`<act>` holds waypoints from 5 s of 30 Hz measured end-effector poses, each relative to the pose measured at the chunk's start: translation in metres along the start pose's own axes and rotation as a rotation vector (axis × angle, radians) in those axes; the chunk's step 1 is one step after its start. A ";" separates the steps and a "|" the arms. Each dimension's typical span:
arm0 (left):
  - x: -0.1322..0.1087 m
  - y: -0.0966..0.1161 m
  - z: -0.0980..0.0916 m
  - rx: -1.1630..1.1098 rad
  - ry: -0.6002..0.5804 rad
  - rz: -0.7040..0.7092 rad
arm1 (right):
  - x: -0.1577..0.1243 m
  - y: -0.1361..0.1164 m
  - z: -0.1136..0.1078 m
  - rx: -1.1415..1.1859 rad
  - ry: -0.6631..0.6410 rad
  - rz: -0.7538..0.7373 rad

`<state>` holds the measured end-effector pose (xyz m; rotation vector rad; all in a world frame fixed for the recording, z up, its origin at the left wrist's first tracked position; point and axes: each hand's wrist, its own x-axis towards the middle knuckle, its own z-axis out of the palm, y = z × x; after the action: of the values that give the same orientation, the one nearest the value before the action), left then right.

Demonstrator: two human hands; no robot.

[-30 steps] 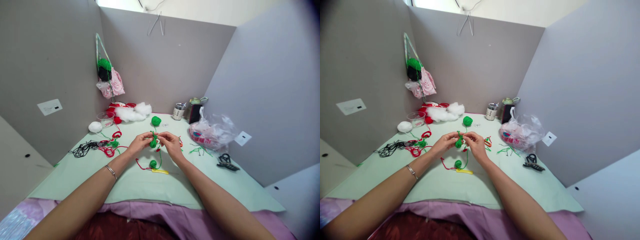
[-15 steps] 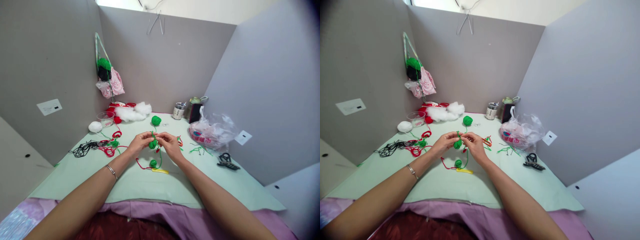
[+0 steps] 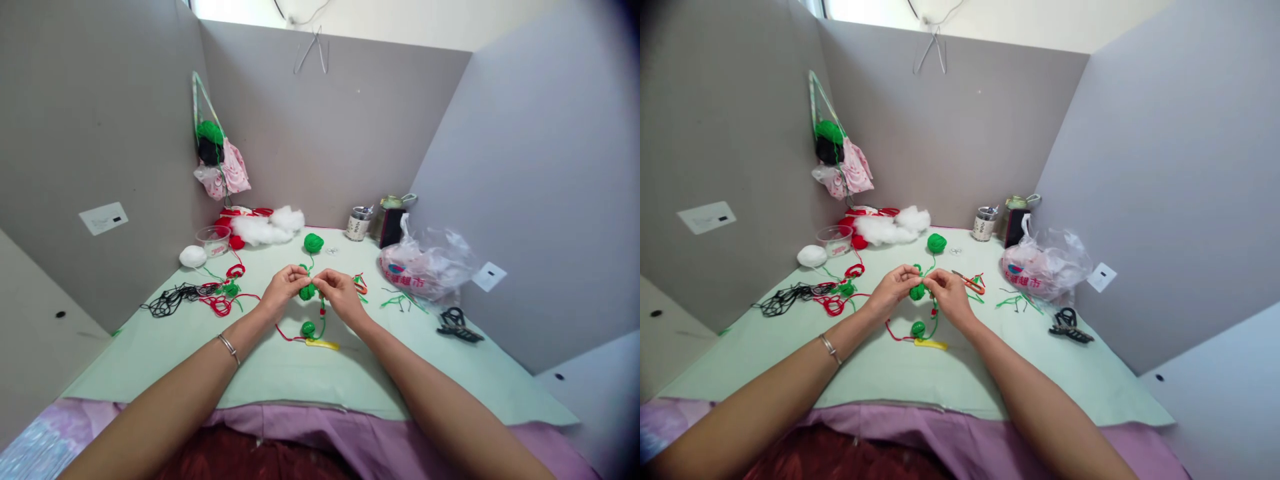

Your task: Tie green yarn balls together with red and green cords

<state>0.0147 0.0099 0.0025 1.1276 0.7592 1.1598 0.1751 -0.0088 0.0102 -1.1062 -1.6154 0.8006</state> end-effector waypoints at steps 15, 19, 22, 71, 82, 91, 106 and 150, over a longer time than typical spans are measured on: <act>0.005 0.003 -0.017 0.147 -0.341 -0.169 | 0.003 -0.003 -0.018 -0.081 -0.286 -0.254; 0.005 0.005 -0.019 0.182 -0.336 -0.181 | 0.001 -0.008 -0.023 -0.146 -0.397 -0.262; 0.005 0.006 -0.018 0.179 -0.412 -0.173 | 0.000 -0.011 -0.025 -0.168 -0.453 -0.281; -0.007 0.008 -0.001 0.153 -0.463 -0.215 | 0.014 -0.010 -0.030 0.706 0.060 0.199; 0.002 0.010 -0.015 -0.059 -0.314 -0.108 | 0.015 -0.009 -0.035 0.764 0.080 0.277; 0.007 -0.002 -0.014 0.156 -0.134 -0.041 | 0.016 -0.006 -0.034 0.720 0.098 0.253; 0.005 0.007 -0.012 -0.037 -0.027 -0.014 | 0.005 -0.007 -0.016 -0.009 -0.048 -0.010; 0.005 0.008 -0.016 0.079 -0.105 -0.055 | -0.001 -0.005 -0.013 -0.272 -0.014 -0.218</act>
<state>-0.0013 0.0197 0.0058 1.2160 0.7559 1.0240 0.1858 -0.0115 0.0182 -1.0883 -1.8583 0.4562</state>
